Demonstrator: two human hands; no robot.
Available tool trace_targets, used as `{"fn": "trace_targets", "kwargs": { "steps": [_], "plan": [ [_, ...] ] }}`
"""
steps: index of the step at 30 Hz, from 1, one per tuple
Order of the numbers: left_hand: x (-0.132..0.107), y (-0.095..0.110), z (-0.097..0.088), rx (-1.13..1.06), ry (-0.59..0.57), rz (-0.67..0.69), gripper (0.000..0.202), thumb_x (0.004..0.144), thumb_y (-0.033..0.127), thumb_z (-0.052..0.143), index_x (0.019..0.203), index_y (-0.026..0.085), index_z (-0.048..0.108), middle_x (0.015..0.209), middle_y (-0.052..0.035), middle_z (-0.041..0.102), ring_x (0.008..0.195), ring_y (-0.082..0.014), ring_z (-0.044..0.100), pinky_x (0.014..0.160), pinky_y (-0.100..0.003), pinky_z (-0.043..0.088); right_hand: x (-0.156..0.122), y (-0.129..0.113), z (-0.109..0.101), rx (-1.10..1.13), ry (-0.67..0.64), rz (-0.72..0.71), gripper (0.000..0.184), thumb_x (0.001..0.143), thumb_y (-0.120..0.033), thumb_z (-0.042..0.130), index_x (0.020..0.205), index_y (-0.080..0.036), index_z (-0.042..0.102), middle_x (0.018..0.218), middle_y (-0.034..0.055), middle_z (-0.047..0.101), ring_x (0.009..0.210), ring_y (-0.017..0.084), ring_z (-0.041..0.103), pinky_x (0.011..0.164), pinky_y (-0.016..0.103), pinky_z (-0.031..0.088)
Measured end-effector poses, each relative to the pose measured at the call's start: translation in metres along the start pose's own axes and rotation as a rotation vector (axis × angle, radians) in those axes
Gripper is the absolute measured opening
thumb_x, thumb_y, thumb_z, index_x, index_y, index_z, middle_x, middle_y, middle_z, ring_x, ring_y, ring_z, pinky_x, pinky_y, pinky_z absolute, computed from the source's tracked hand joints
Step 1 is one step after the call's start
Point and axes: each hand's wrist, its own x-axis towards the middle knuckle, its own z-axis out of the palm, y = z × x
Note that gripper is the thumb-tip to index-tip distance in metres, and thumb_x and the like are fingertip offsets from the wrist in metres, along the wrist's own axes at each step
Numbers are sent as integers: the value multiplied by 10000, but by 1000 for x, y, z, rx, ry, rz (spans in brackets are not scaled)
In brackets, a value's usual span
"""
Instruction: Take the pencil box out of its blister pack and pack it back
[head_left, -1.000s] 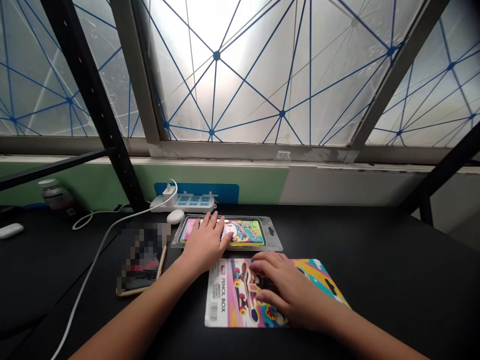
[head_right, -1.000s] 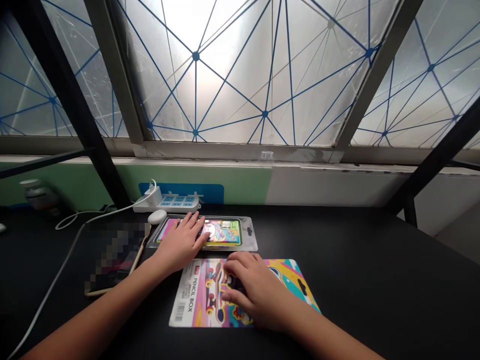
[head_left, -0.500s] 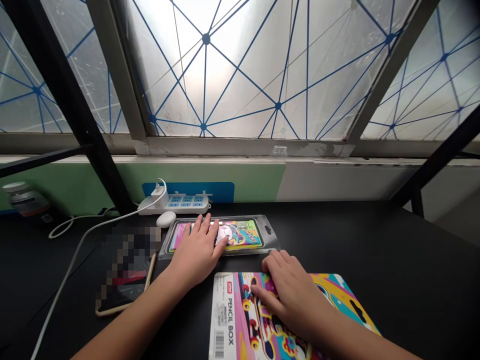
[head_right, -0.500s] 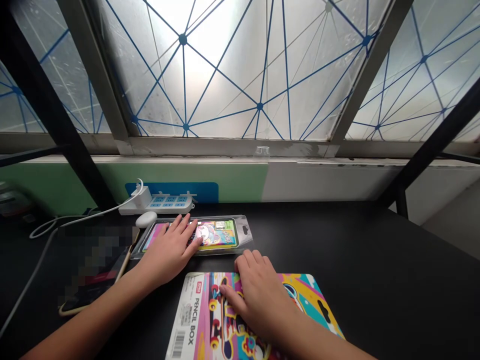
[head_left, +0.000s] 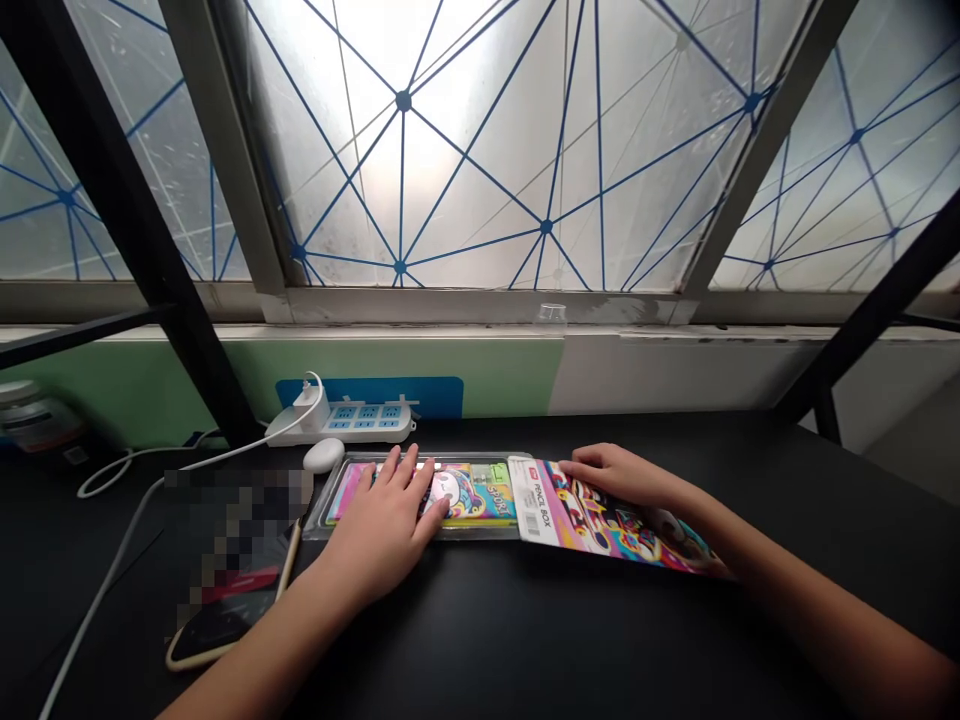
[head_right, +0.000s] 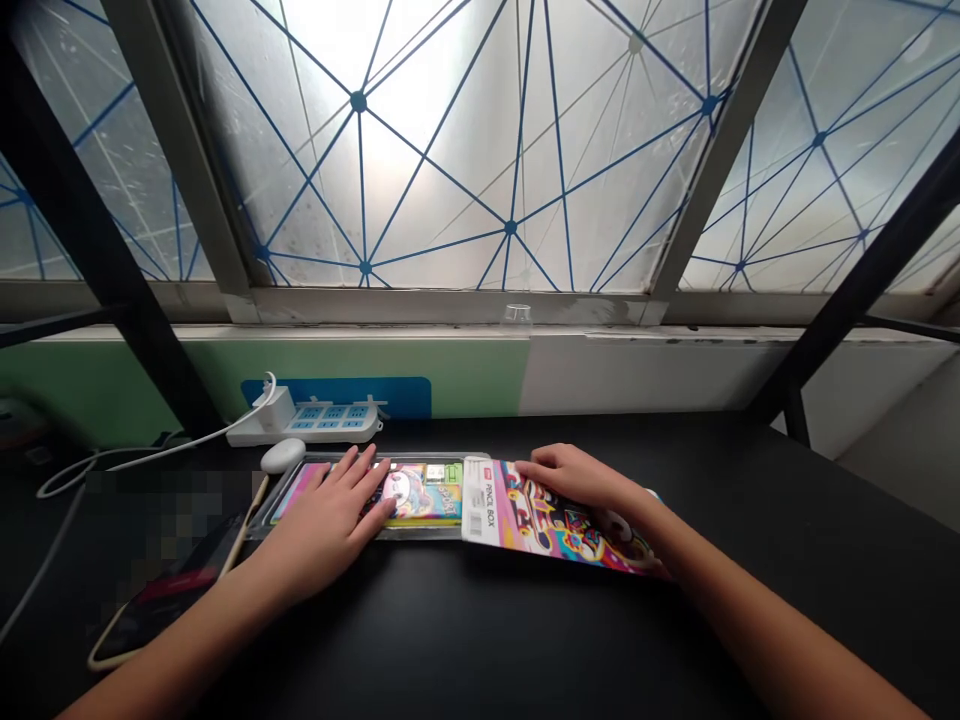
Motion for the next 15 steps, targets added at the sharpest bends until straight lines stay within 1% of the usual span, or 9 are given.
{"fn": "trace_targets", "kwargs": {
  "steps": [2,4,8,12,15],
  "plan": [
    [-1,-1,-1,-19,-11,22,653,1001,592,284,1519,211,394,1617,-94,232,1500,-354,179,1155,-600,233,8,18,-2,30,31,18,539,818,-726,523,677,-208,579,650,-11,580,609,161,503,547,271,343],
    [-1,-2,-2,-28,-18,40,651,996,595,299,1519,219,395,1618,-92,225,1501,-351,178,1159,-593,228,6,25,0,31,63,27,519,803,-716,555,701,-210,609,670,-5,603,629,168,521,554,272,360],
    [-3,-1,-4,-23,-33,46,659,992,600,295,1518,215,396,1621,-91,213,1506,-343,160,1161,-588,223,-7,19,10,35,147,49,497,827,-695,534,757,-217,652,746,24,675,679,188,563,572,283,391],
    [-4,2,-6,1,-66,37,663,997,589,271,1527,205,376,1628,-80,185,1512,-338,132,1162,-593,218,-12,12,15,37,201,69,471,831,-665,551,748,-216,669,720,27,682,645,185,569,560,290,384],
    [-5,4,-8,14,-88,32,663,997,585,262,1532,208,364,1627,-73,195,1512,-339,138,1162,-600,211,-13,11,12,46,221,72,454,831,-649,565,752,-216,675,706,19,677,645,181,573,562,286,385]
  ]
}}
